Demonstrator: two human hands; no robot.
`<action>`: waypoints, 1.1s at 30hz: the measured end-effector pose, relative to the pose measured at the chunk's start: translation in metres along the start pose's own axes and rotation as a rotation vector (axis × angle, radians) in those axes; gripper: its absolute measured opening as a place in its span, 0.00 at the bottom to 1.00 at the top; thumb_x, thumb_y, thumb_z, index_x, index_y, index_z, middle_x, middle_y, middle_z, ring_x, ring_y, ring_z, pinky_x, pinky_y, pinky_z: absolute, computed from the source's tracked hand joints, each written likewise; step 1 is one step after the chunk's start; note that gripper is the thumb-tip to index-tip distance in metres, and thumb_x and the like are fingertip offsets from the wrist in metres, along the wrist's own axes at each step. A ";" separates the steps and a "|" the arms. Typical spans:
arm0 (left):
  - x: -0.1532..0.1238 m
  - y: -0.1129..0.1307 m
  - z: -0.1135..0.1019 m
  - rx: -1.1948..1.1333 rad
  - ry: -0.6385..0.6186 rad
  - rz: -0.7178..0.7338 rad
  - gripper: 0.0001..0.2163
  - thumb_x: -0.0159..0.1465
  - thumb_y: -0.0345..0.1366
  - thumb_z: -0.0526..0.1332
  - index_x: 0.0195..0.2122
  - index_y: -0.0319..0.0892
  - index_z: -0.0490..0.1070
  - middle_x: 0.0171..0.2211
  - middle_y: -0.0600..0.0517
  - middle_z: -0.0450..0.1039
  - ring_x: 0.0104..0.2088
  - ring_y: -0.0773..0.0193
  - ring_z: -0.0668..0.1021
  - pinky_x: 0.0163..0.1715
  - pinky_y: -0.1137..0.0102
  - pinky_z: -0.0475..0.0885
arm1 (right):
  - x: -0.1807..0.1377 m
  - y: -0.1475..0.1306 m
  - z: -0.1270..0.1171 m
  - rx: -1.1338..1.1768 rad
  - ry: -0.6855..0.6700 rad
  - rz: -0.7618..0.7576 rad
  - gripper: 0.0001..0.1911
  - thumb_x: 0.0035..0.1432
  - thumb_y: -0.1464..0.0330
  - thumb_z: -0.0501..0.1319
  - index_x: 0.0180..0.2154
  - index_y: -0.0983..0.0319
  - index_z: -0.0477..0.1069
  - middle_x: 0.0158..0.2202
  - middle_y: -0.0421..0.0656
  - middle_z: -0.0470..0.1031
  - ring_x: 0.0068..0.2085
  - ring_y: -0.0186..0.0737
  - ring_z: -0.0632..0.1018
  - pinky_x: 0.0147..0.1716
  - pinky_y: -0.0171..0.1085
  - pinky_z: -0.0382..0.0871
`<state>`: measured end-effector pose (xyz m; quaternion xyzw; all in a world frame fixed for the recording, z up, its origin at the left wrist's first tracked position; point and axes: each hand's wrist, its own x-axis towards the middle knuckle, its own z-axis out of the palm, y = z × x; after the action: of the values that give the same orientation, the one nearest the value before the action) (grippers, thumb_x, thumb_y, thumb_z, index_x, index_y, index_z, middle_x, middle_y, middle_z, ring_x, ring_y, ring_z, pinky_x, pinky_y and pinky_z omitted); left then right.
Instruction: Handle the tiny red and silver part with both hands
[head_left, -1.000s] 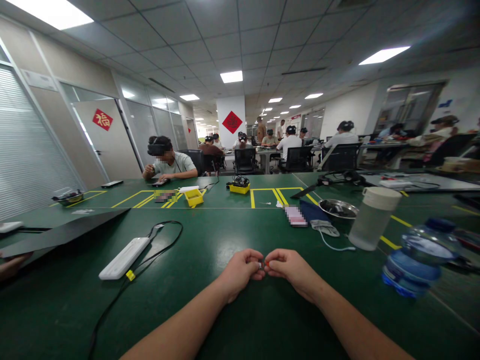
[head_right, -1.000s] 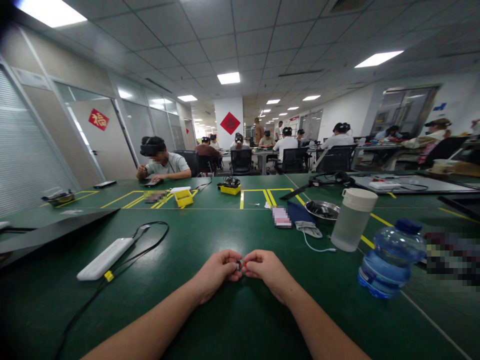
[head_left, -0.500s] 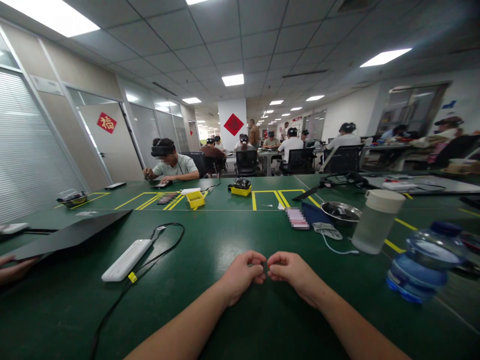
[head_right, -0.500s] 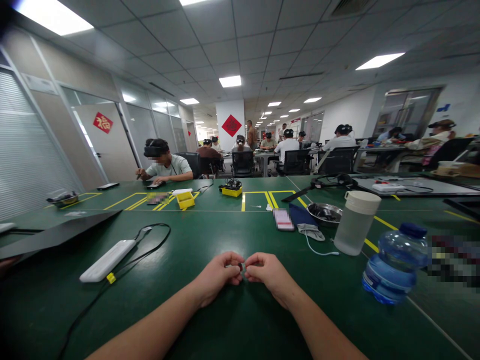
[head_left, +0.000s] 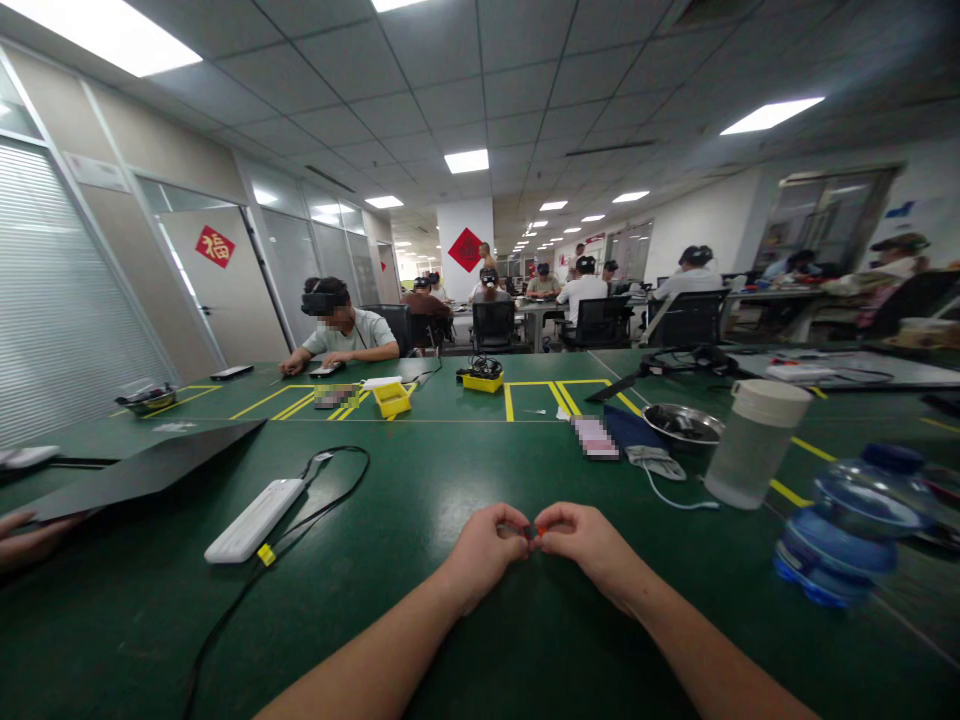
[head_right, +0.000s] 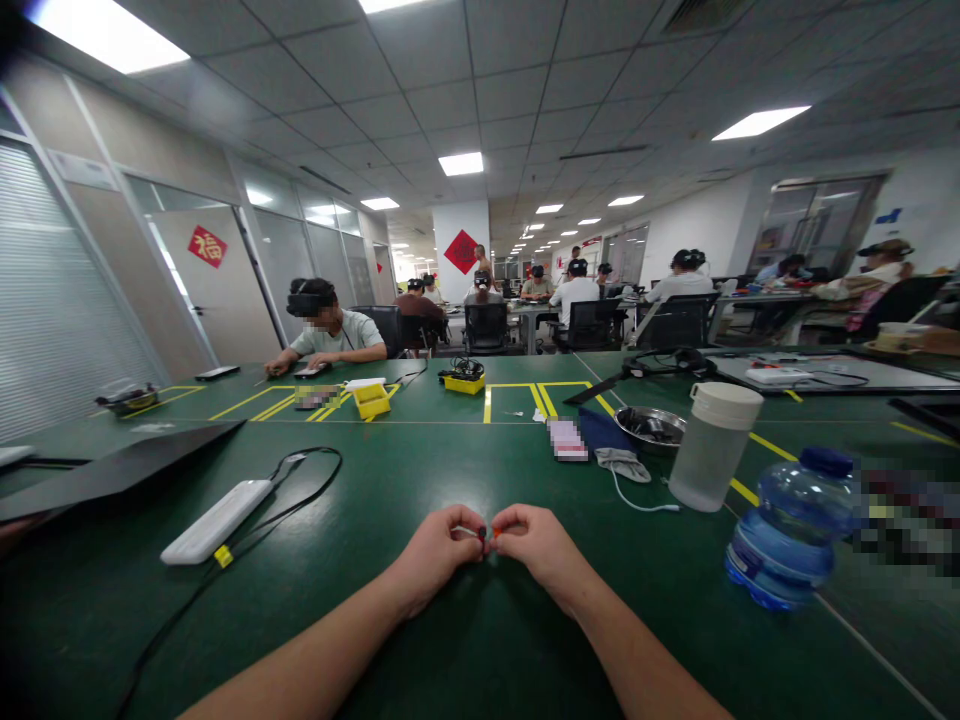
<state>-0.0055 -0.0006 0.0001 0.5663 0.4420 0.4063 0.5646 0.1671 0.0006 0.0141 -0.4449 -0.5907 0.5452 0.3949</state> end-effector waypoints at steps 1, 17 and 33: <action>0.000 0.000 0.000 0.061 0.004 0.028 0.10 0.50 0.25 0.59 0.35 0.38 0.70 0.24 0.53 0.72 0.23 0.70 0.72 0.23 0.76 0.63 | 0.001 0.001 0.000 -0.043 0.004 -0.019 0.09 0.43 0.71 0.63 0.32 0.64 0.72 0.28 0.41 0.77 0.32 0.39 0.78 0.33 0.35 0.68; 0.003 -0.010 -0.001 0.308 0.049 0.284 0.13 0.48 0.20 0.54 0.32 0.41 0.70 0.30 0.52 0.71 0.31 0.67 0.72 0.32 0.74 0.64 | 0.004 0.000 0.004 -0.243 0.013 -0.178 0.08 0.45 0.74 0.59 0.32 0.63 0.70 0.27 0.40 0.75 0.30 0.37 0.76 0.30 0.34 0.66; 0.000 0.007 -0.003 -0.050 -0.009 0.013 0.09 0.56 0.33 0.58 0.37 0.37 0.70 0.22 0.55 0.67 0.20 0.72 0.68 0.19 0.77 0.60 | -0.001 -0.004 0.001 -0.182 0.027 -0.111 0.08 0.52 0.67 0.57 0.32 0.64 0.72 0.23 0.39 0.72 0.25 0.35 0.73 0.27 0.34 0.65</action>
<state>-0.0078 0.0007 0.0072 0.5568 0.4255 0.4180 0.5780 0.1659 -0.0002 0.0179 -0.4530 -0.6560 0.4605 0.3904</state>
